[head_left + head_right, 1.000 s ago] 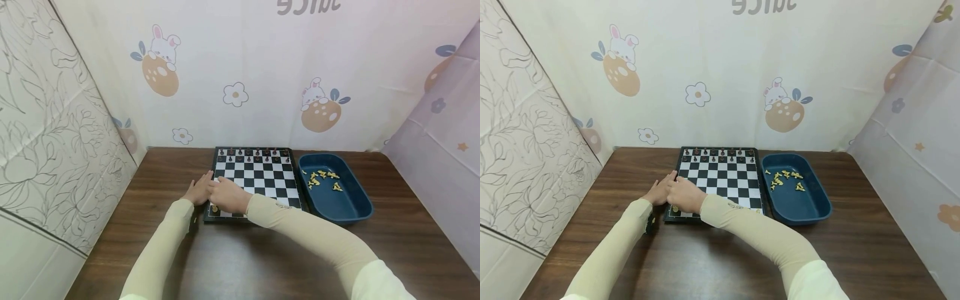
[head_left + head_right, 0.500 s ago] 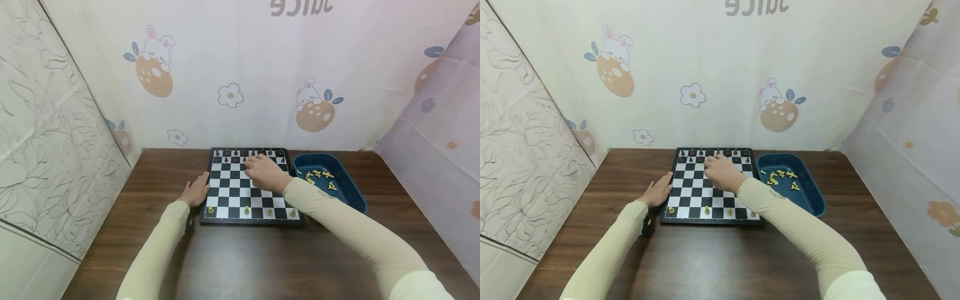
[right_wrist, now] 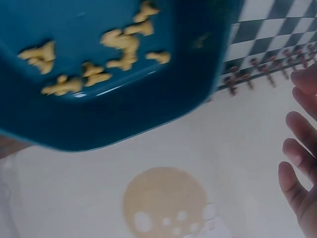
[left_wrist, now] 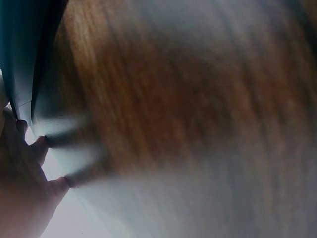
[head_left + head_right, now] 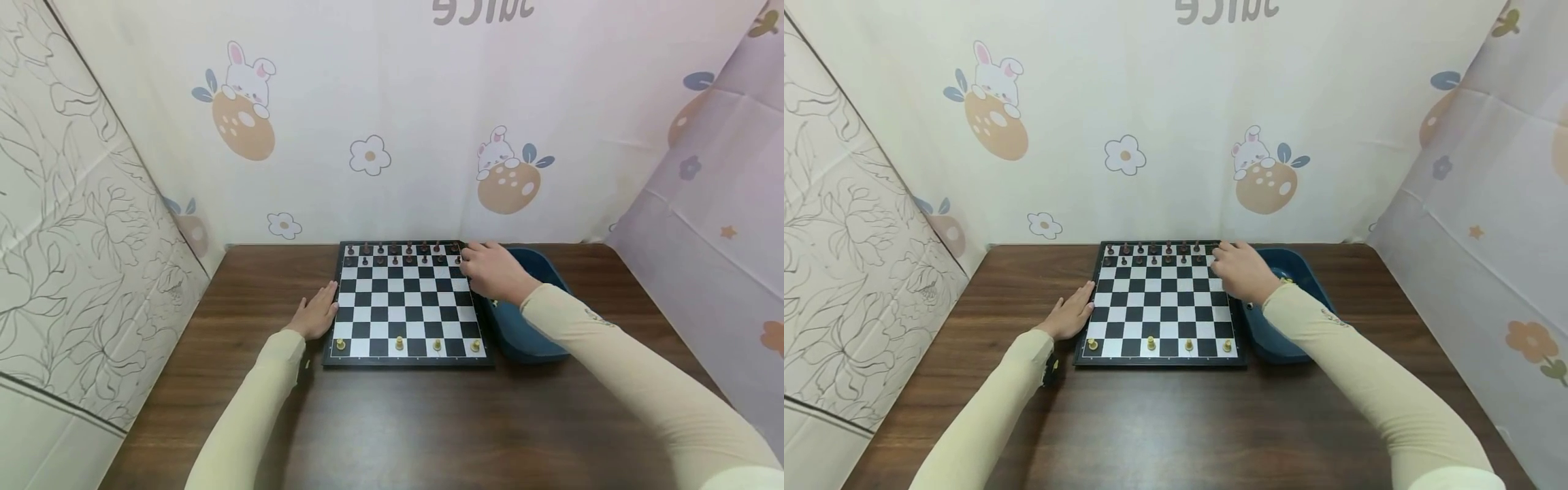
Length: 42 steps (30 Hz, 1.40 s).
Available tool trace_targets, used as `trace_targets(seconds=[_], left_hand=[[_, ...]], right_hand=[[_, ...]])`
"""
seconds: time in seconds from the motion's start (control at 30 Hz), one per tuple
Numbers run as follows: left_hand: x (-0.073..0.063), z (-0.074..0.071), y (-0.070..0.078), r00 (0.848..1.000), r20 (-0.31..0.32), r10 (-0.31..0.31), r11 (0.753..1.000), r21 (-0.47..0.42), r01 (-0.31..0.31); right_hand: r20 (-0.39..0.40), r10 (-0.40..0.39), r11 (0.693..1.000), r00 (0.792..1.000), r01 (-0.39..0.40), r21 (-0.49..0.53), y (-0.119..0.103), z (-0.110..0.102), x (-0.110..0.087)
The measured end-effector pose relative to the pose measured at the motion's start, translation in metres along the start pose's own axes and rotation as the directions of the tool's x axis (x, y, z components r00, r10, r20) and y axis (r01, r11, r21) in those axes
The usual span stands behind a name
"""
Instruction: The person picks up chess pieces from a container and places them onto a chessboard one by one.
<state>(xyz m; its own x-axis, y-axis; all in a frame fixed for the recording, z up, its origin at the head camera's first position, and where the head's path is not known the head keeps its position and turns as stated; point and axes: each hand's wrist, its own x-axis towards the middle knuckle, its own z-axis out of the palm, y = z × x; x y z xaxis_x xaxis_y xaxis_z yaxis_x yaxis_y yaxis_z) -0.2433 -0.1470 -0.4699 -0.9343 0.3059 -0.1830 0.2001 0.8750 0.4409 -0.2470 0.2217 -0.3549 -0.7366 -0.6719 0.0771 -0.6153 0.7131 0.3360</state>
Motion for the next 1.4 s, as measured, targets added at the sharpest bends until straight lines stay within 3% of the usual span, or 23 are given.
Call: trace_targets(seconds=[0.4, 0.6, 0.83, 1.13, 1.4], left_hand=[[0.000, 0.002, -0.003, 1.000, 0.002, 0.001, 1.000, 0.004, -0.001], [0.001, 0.001, -0.001, 1.000, 0.014, -0.027, 1.000, 0.007, 0.027], [0.003, 0.002, 0.000, 1.000, 0.012, -0.025, 1.000, 0.011, 0.025], [0.003, 0.003, -0.001, 1.000, 0.011, -0.007, 1.000, 0.020, 0.007], [0.004, 0.003, -0.002, 0.999, 0.019, -0.028, 0.999, 0.016, 0.027]], right_hand=[[0.002, 0.077, 0.996, 0.997, -0.077, 0.039, 0.047, 0.024, -0.038], [0.054, 0.118, 0.989, 0.992, -0.122, 0.079, 0.065, 0.033, -0.053], [0.119, 0.165, 0.979, 0.979, -0.177, 0.096, 0.080, 0.040, -0.068], [0.111, 0.197, 0.975, 0.974, -0.206, 0.081, 0.098, 0.056, -0.085], [0.124, 0.214, 0.970, 0.969, -0.226, 0.087, 0.102, 0.071, -0.086]])
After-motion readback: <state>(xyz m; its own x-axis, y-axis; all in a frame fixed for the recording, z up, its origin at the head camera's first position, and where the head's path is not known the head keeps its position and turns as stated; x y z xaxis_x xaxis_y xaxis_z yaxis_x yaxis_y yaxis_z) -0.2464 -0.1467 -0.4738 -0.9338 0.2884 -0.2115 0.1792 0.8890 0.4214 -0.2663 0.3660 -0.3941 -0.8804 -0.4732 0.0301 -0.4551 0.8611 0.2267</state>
